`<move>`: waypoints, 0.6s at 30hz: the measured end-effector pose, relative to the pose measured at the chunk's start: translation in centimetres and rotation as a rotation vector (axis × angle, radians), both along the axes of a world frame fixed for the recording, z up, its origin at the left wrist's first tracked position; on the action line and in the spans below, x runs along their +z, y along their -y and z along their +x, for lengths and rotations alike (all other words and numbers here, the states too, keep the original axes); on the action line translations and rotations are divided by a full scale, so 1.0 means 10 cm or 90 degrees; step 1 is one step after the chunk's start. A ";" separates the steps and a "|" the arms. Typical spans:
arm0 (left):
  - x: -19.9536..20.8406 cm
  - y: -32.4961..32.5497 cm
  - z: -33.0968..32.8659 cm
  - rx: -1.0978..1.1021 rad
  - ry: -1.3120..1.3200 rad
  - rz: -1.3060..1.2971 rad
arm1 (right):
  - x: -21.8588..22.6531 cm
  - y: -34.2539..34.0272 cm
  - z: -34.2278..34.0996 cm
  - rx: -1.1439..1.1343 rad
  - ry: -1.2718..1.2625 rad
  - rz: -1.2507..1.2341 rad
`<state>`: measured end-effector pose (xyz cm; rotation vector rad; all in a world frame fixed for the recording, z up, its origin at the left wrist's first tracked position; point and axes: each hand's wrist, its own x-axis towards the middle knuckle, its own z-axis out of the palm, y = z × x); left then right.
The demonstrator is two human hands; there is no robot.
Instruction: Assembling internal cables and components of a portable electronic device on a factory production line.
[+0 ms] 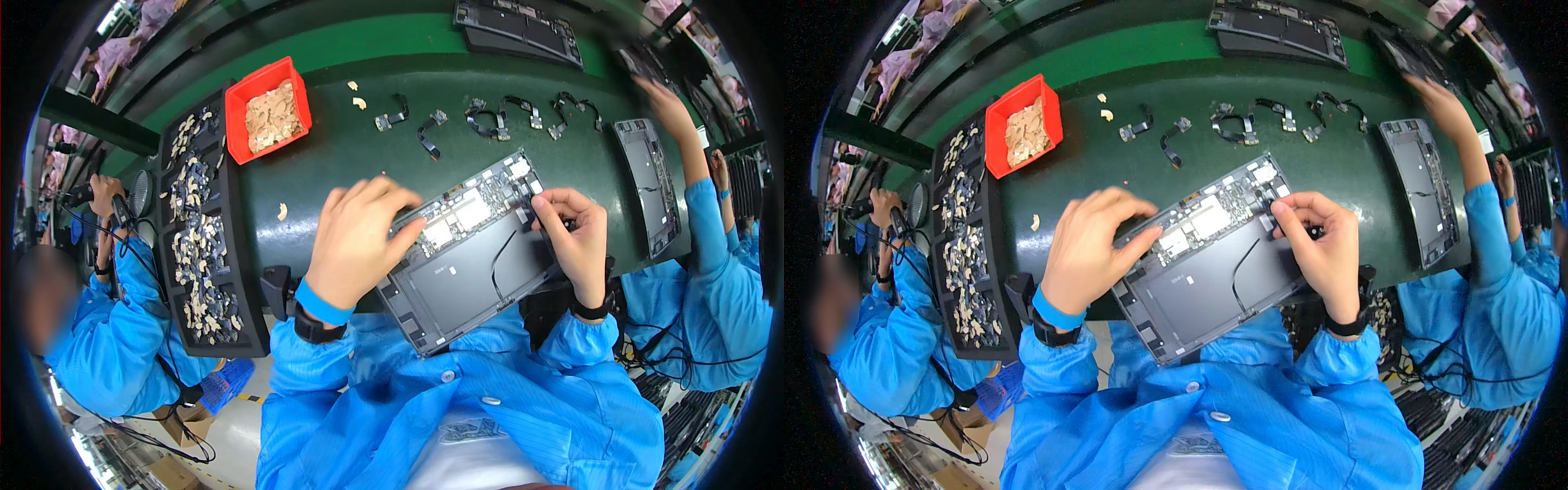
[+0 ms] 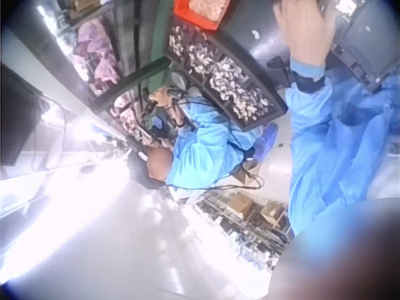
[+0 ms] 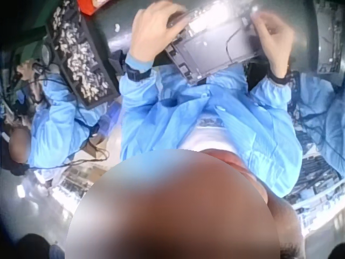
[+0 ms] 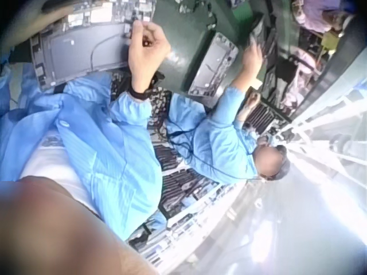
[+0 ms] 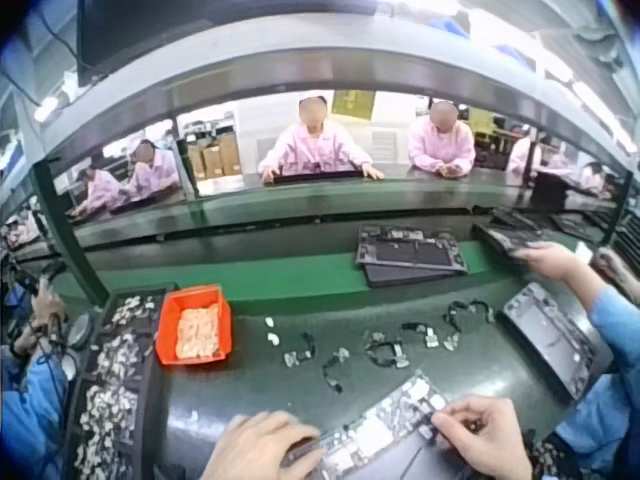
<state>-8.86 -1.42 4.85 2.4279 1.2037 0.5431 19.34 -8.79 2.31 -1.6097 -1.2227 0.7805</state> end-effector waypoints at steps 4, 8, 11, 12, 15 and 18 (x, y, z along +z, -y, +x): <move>-0.08 -0.07 0.44 -0.166 0.049 0.139 | 0.02 -0.08 -0.11 -0.010 0.049 0.010; -0.30 -0.16 0.71 -0.227 0.014 0.237 | -0.06 -0.09 -0.10 -0.027 0.058 0.016; -0.37 -0.21 0.76 -0.233 0.018 0.231 | -0.04 -0.11 -0.15 -0.049 0.058 0.007; -0.38 -0.23 0.76 -0.239 0.014 0.228 | -0.04 -0.11 -0.16 -0.062 0.044 0.004; -0.36 -0.26 0.76 -0.243 0.001 0.236 | -0.13 -0.18 -0.11 -0.046 0.194 0.070; -0.38 -0.29 0.71 -0.254 0.017 0.249 | -0.09 -0.19 -0.14 -0.032 0.249 0.079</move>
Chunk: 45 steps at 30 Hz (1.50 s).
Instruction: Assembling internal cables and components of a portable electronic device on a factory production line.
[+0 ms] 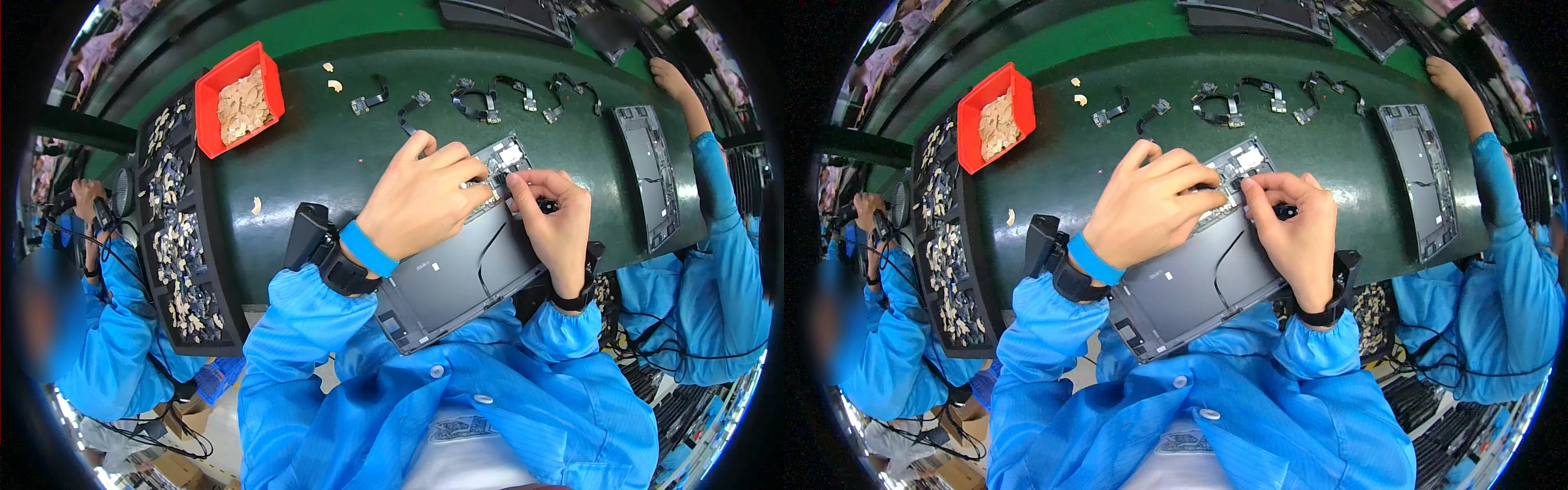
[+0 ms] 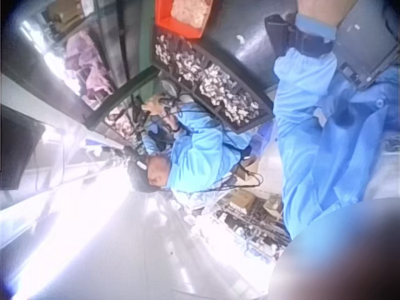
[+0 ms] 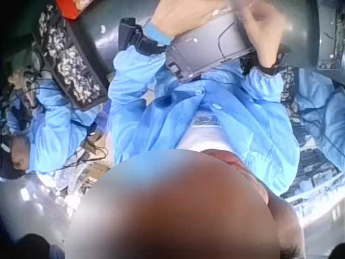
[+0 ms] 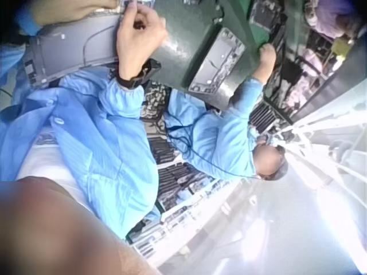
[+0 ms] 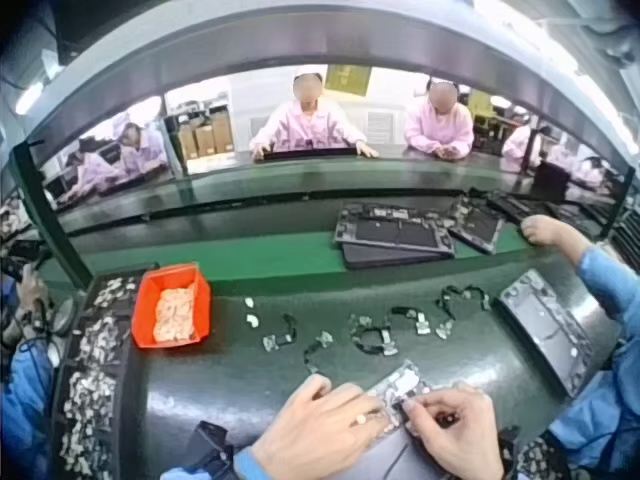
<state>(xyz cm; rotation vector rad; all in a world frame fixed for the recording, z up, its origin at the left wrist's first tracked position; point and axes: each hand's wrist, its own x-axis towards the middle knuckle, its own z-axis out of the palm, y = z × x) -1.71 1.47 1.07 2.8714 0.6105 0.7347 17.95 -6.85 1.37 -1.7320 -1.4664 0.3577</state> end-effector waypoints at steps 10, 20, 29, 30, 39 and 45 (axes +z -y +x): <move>-0.02 0.01 -0.03 -0.011 0.051 -0.020 | 0.01 0.03 -0.04 0.015 0.014 -0.025; -0.02 0.01 -0.03 -0.014 0.058 -0.031 | -0.02 0.01 -0.03 0.020 0.034 -0.026; -0.01 0.01 -0.03 -0.016 0.054 -0.032 | -0.01 0.02 -0.05 0.018 0.022 -0.036; -0.02 0.02 -0.03 -0.015 0.058 -0.032 | -0.01 0.02 -0.05 0.020 0.020 -0.037; -0.03 0.02 -0.02 -0.010 0.070 -0.018 | 0.00 0.02 -0.08 0.030 0.024 -0.025; -0.04 0.03 -0.03 -0.003 0.060 -0.006 | -0.01 0.02 -0.06 0.044 0.038 -0.028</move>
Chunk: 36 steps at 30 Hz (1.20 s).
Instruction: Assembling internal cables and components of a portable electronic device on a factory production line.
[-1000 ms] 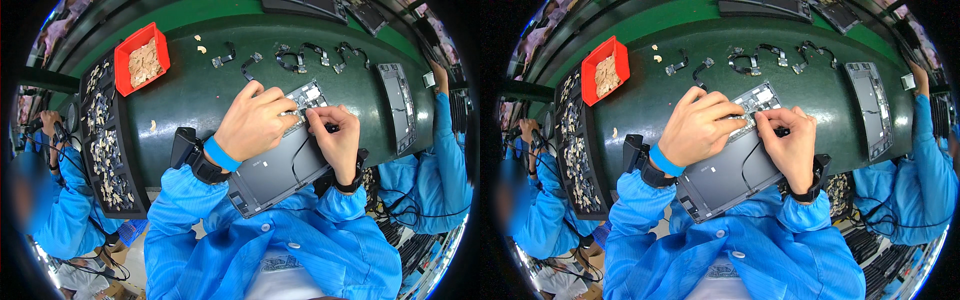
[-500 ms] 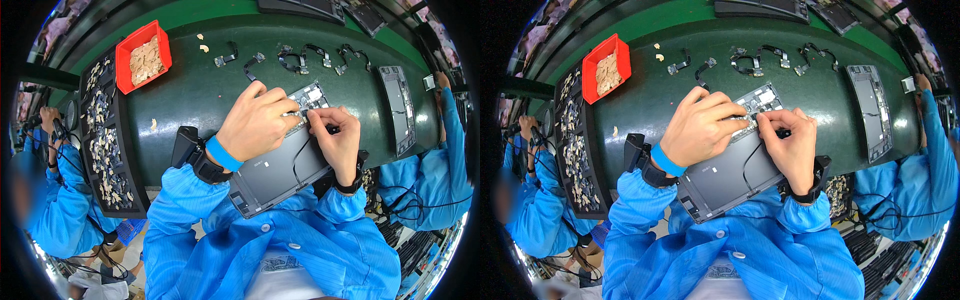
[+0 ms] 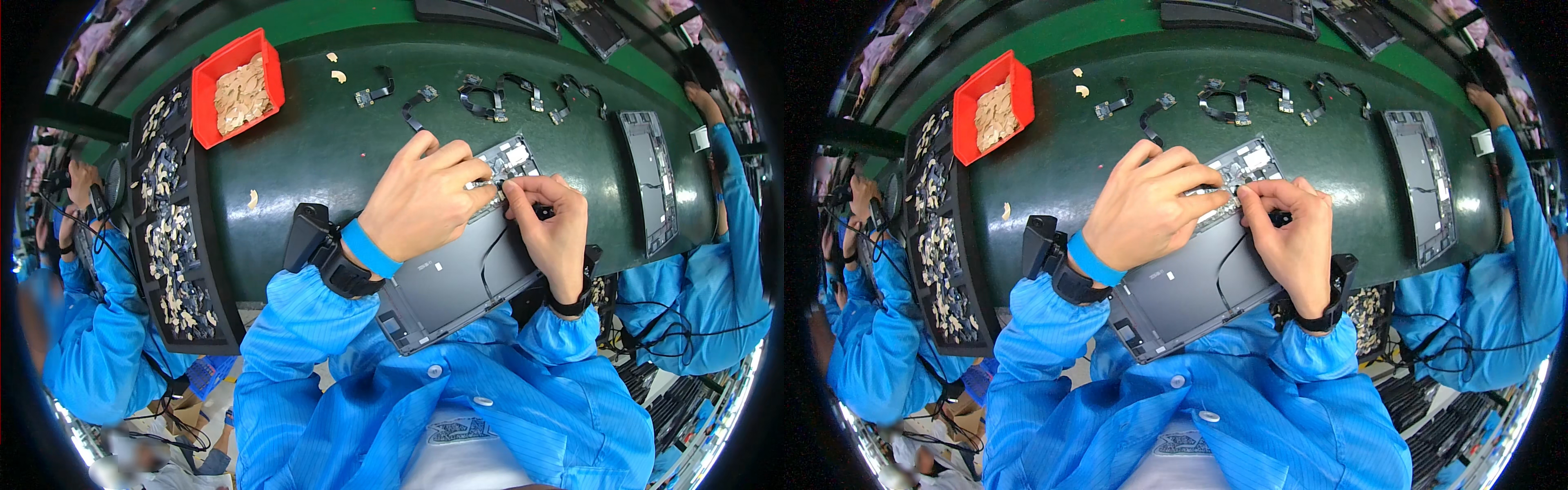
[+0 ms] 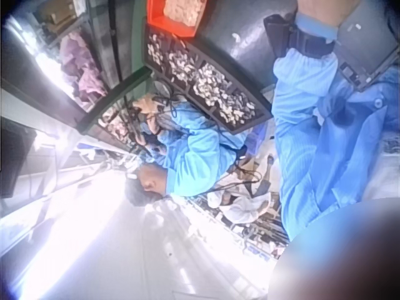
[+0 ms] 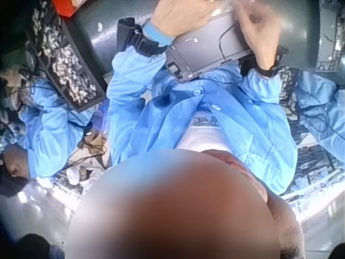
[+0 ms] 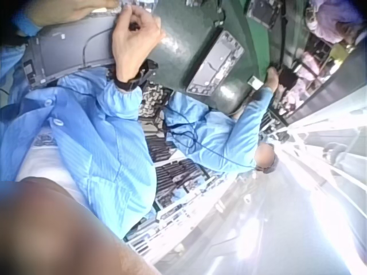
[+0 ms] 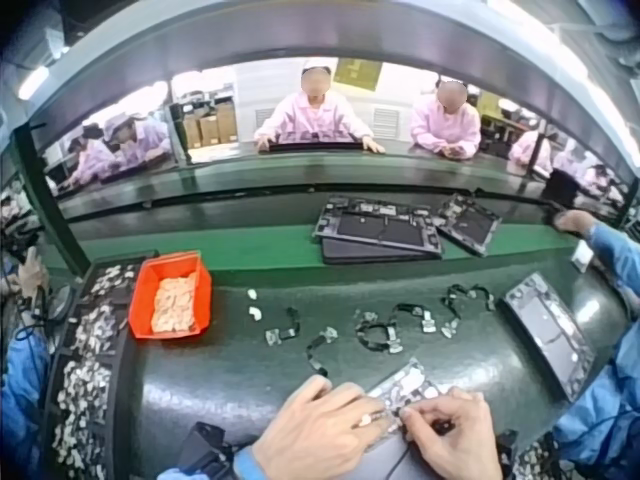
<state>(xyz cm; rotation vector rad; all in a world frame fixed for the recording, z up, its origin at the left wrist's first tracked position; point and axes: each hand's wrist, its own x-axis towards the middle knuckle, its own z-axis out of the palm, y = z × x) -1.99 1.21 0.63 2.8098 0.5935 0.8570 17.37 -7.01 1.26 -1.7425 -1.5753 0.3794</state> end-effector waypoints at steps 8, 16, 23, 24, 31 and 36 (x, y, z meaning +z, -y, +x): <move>-0.01 0.01 0.02 0.028 -0.017 0.018 | 0.00 -0.01 -0.01 0.006 -0.018 -0.012; 0.01 0.12 0.14 0.083 -0.123 0.097 | 0.06 -0.03 0.02 0.004 -0.052 -0.042; 0.02 0.14 0.13 0.088 -0.140 0.104 | 0.26 0.04 0.07 -0.051 -0.112 -0.118; 0.01 0.13 0.12 0.086 -0.129 0.092 | 0.22 0.07 0.14 -0.031 -0.126 -0.092; 0.18 0.16 0.12 0.073 -0.126 -0.002 | 0.23 0.22 0.41 -0.012 -0.314 -0.115; 0.13 0.22 0.42 -0.047 0.139 -0.199 | 0.13 0.15 0.54 0.049 -0.465 -0.149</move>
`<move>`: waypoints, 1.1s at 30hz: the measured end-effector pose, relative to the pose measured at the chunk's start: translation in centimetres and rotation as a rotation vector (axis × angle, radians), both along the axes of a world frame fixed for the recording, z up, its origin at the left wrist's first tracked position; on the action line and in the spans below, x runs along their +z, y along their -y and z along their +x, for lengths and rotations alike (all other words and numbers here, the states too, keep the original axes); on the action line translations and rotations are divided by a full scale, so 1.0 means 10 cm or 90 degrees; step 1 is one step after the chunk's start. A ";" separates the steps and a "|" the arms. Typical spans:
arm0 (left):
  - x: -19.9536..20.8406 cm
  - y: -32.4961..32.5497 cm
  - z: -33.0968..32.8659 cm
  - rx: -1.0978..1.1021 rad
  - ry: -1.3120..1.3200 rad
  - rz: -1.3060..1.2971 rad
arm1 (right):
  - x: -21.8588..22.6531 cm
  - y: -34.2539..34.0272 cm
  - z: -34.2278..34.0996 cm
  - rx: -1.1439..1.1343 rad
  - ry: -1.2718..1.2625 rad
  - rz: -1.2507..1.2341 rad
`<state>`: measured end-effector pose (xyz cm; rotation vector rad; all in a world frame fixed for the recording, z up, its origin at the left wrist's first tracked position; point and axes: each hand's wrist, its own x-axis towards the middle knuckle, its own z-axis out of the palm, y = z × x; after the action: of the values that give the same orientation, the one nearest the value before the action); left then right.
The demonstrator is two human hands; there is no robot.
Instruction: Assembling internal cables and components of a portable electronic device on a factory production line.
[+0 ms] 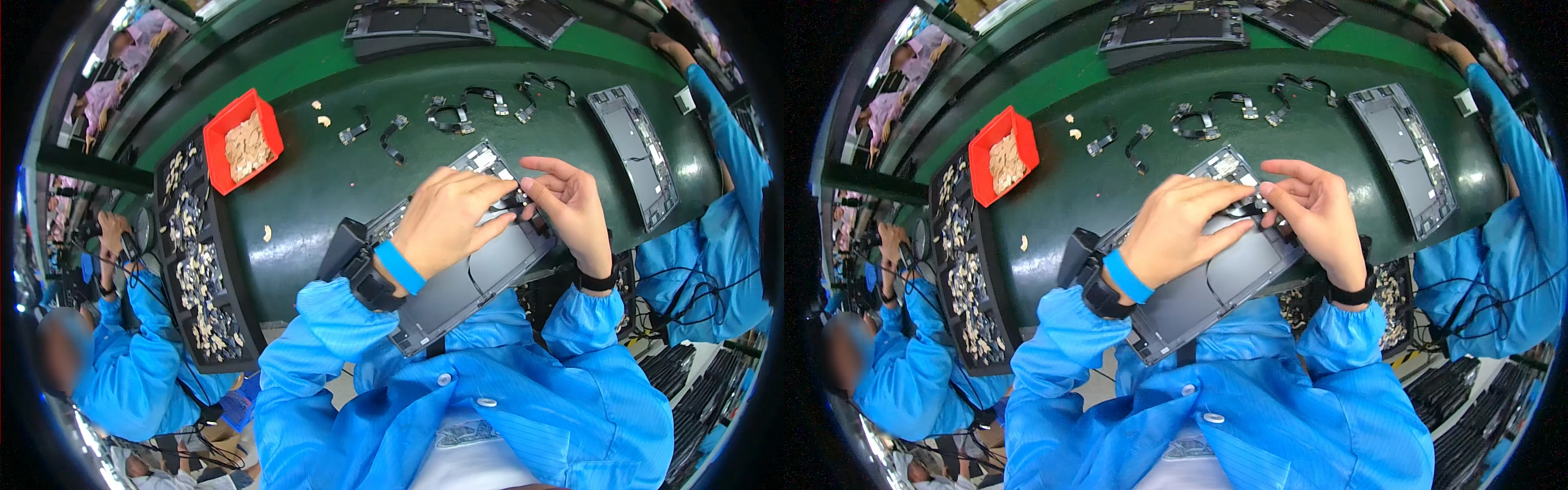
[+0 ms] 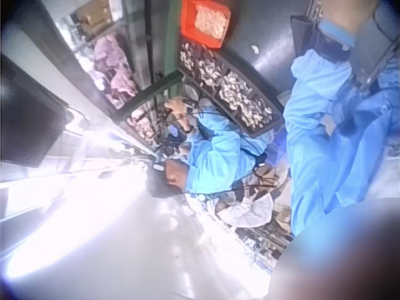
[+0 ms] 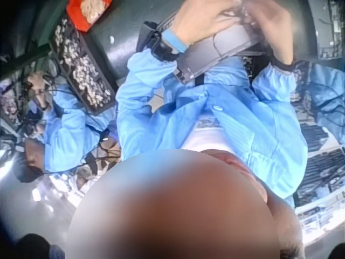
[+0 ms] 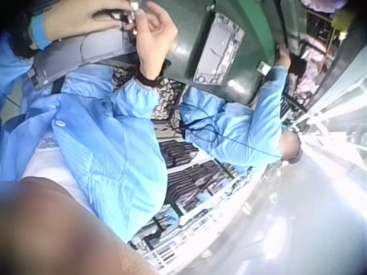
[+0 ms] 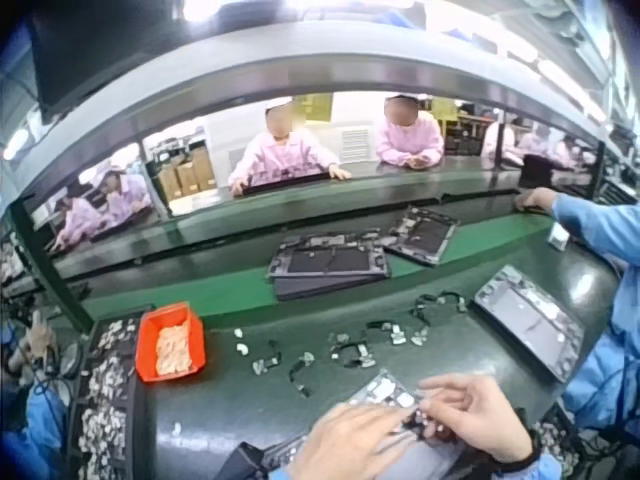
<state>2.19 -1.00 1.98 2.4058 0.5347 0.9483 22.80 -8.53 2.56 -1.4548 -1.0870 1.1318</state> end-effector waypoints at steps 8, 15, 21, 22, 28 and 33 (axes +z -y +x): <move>-0.03 -0.03 0.11 -0.027 -0.037 0.100 | -0.23 -0.02 0.28 -0.108 -0.026 0.085; -0.03 -0.09 0.16 -0.043 -0.089 0.132 | -0.43 -0.04 0.28 -0.180 0.027 0.110; 0.04 -0.14 0.21 -0.061 -0.126 0.179 | -0.37 -0.08 0.29 -0.182 0.052 0.126; 0.03 -0.14 0.22 -0.067 -0.132 0.184 | -0.35 -0.07 0.29 -0.183 0.052 0.136; -0.16 -0.03 0.14 -0.057 -0.112 0.097 | -0.51 0.03 0.21 -0.192 0.045 0.125; -0.24 0.02 0.18 -0.032 -0.089 0.053 | -0.50 0.02 0.18 -0.192 0.063 0.104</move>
<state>3.99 -1.19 -0.42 2.5613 0.4921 0.7992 24.58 -8.75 -2.45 -1.4971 -0.9641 0.7481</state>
